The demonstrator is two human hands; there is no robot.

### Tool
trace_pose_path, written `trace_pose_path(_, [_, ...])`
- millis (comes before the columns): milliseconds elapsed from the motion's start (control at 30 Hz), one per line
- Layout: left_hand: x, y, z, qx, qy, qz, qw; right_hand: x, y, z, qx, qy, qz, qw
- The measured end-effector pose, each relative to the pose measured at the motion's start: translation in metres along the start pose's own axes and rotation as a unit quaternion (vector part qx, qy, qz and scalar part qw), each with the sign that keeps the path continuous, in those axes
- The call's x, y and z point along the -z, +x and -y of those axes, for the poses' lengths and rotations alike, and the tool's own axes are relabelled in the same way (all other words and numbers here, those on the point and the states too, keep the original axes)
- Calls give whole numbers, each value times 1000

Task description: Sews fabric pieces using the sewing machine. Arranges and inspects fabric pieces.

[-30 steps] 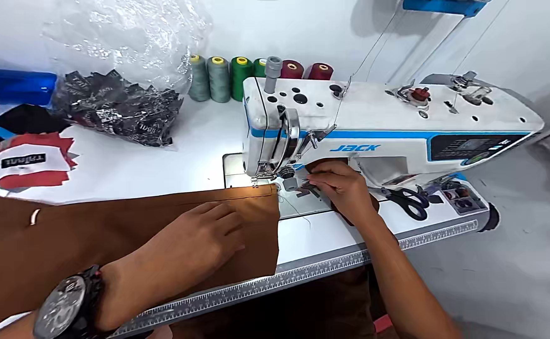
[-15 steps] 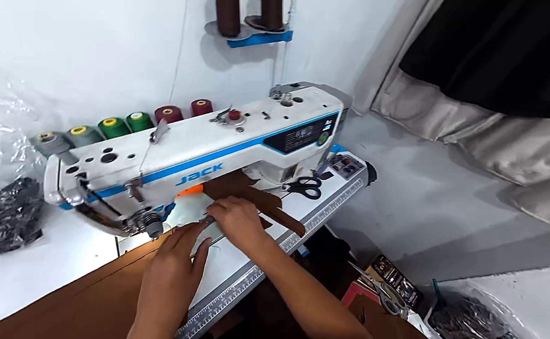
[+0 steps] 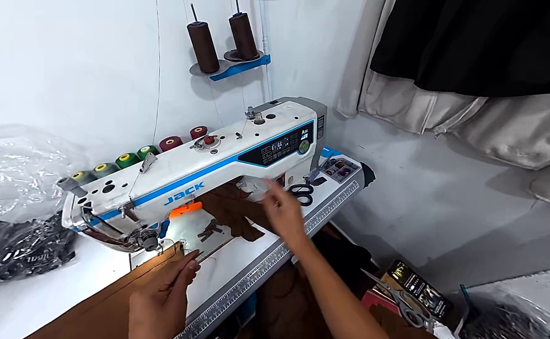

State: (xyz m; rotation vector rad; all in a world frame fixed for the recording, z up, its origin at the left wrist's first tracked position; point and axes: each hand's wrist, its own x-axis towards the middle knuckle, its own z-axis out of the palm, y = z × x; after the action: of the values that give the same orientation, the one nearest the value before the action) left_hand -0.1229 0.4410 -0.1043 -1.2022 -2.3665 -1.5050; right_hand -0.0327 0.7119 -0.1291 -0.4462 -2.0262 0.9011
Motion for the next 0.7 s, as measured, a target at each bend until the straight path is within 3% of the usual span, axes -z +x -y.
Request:
trace_pose_path(67, [10,0,3,-7,1,-13,1000,25,30,-42,-27,-60,-126,990])
trace_pose_path(133, [8,5,9,1,16,-32,999,37,50,-71,-25,-105,-177,978])
trace_pose_path(233, [-13,19,22,-16,110,-59,992,36,56,-82,0,-155,-173,973])
trace_pose_path(367, [-43,41,33,-60,199,-33,978,32,56,-79,13,-196,-176,965])
trace_pose_path(467, [-55,55,33,-35,232,-16,972,31,57,-77,-3,-208,-174,962])
trace_pose_path(700, [-61,65,30,31,246,4,969,31,55,-96,-18,-104,-178,978])
